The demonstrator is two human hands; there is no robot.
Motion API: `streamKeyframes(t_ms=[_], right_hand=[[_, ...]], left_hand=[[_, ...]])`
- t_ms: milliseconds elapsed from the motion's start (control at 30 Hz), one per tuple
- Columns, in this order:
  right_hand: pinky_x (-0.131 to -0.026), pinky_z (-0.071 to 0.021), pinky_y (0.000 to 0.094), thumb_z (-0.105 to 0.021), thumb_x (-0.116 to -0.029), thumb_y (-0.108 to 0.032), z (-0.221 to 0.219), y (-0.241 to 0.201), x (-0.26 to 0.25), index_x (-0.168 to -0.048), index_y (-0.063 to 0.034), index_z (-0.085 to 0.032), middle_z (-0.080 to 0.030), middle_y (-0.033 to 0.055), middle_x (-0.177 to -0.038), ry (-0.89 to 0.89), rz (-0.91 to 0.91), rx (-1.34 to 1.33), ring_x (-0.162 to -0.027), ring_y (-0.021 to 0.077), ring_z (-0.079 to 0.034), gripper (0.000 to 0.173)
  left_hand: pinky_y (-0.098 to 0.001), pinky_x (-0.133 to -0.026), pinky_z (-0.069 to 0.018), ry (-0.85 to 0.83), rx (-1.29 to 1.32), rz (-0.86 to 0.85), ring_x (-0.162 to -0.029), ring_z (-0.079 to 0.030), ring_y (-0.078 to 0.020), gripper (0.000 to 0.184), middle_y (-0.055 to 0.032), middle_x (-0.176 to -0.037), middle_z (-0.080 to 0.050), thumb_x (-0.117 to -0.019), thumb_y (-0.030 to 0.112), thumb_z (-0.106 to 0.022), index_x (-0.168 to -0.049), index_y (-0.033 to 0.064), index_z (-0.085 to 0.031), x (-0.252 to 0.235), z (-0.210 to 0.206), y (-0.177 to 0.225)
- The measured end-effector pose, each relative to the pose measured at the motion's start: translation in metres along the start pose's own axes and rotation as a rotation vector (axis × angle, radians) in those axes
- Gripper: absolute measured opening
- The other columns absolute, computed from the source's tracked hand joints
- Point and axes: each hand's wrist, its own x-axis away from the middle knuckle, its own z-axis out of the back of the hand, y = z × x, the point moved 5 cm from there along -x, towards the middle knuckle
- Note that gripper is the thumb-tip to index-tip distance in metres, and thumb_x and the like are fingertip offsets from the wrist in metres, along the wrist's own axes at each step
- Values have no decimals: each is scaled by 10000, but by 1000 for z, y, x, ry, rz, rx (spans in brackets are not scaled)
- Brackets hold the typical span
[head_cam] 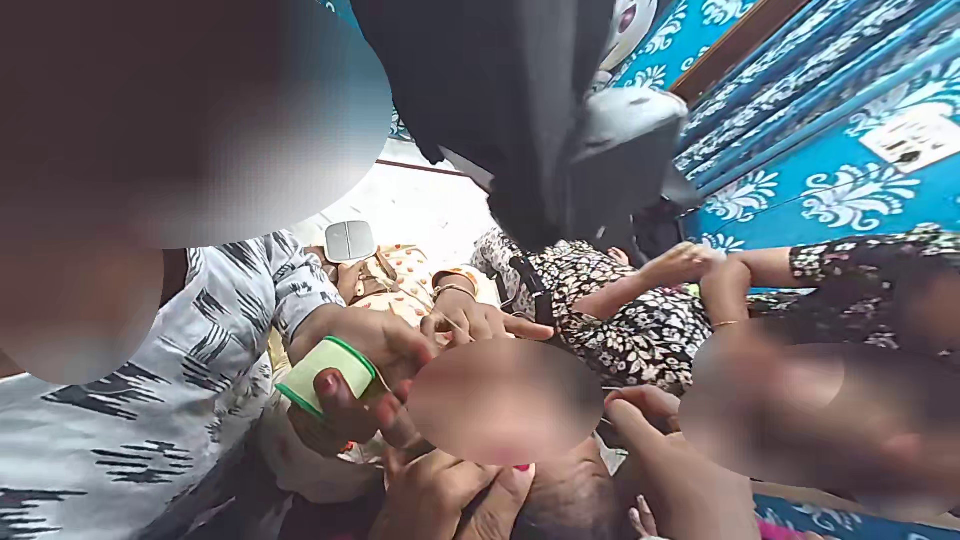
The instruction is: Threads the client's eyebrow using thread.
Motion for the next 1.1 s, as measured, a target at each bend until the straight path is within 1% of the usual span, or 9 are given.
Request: streamKeyframes(t_ms=[167, 267, 333, 433, 567, 767, 867, 1000, 1100], right_hand=[[-736, -393, 552, -596, -904, -141, -9, 25, -6, -828, -45, -735, -647, 121, -787, -79, -104, -59, -816, 293, -590, 185], [-662, -429, 560, -645, -885, -166, -19, 41, -7, -786, -88, -738, -656, 88, -714, -114, -92, -93, -716, 272, -618, 157], [-646, -417, 557, -632, -879, -164, -21, 44, -7, -783, -91, -736, -651, 76, -701, -122, -94, -103, -691, 255, -610, 160], [-668, -418, 576, -626, -893, -158, -20, 43, -5, -802, -74, -744, -668, 97, -738, -122, -101, -91, -728, 279, -620, 171], [-677, -413, 579, -619, -900, -152, -22, 42, -4, -836, -69, -747, -666, 121, -767, -151, -106, -76, -751, 300, -618, 165], [-728, -408, 551, -617, -921, -129, -20, 37, 2, -845, -76, -754, -683, 119, -820, -122, -163, -52, -822, 293, -618, 165], [-732, -401, 551, -602, -923, -121, -20, 36, 3, -860, -55, -746, -674, 131, -821, -134, -164, -44, -824, 293, -608, 171], [-738, -406, 573, -607, -918, -112, -21, 38, 4, -852, -53, -754, -685, 141, -809, -130, -140, -28, -828, 319, -626, 172], [-736, -404, 572, -603, -911, -107, -21, 39, 3, -838, -59, -751, -688, 133, -815, -125, -129, -34, -837, 325, -625, 172]], left_hand=[[-235, -1118, -301, -21, 6, -24, -1207, -511, -151, 476, -104, -1200, -588, -1064, 419, -390, -1307, 84, -626, 4, -1, -4], [-232, -1129, -335, 14, -66, -42, -1271, -526, -116, 513, -78, -1297, -599, -1058, 467, -373, -1363, 128, -608, 13, -3, -9], [-225, -1124, -308, -5, -37, 12, -1259, -507, -101, 516, -76, -1296, -584, -1066, 485, -365, -1353, 129, -604, 5, -1, -2], [-209, -1129, -301, 9, 15, 26, -1251, -500, -103, 481, -101, -1264, -586, -1050, 428, -399, -1299, 89, -632, 2, -2, 0], [-182, -1100, -303, 2, -75, 36, -1240, -516, -96, 507, -94, -1246, -616, -1070, 449, -340, -1309, 104, -624, 3, 0, 5], [-410, -1157, -386, -121, -74, 63, -1316, -559, -279, 598, -192, -1397, -597, -1008, 517, -426, -1462, 153, -563, 44, -3, -22], [-355, -1165, -304, -87, -95, 20, -1291, -536, -184, 588, -117, -1354, -597, -1008, 574, -420, -1445, 211, -572, 41, -4, -25], [-300, -1151, -325, -51, -118, -20, -1305, -527, -150, 612, -108, -1371, -578, -1009, 585, -382, -1461, 209, -551, 49, -8, -32], [-415, -1162, -364, -98, -88, 23, -1326, -537, -276, 617, -185, -1413, -576, -986, 530, -440, -1469, 164, -559, 48, -5, -28]])
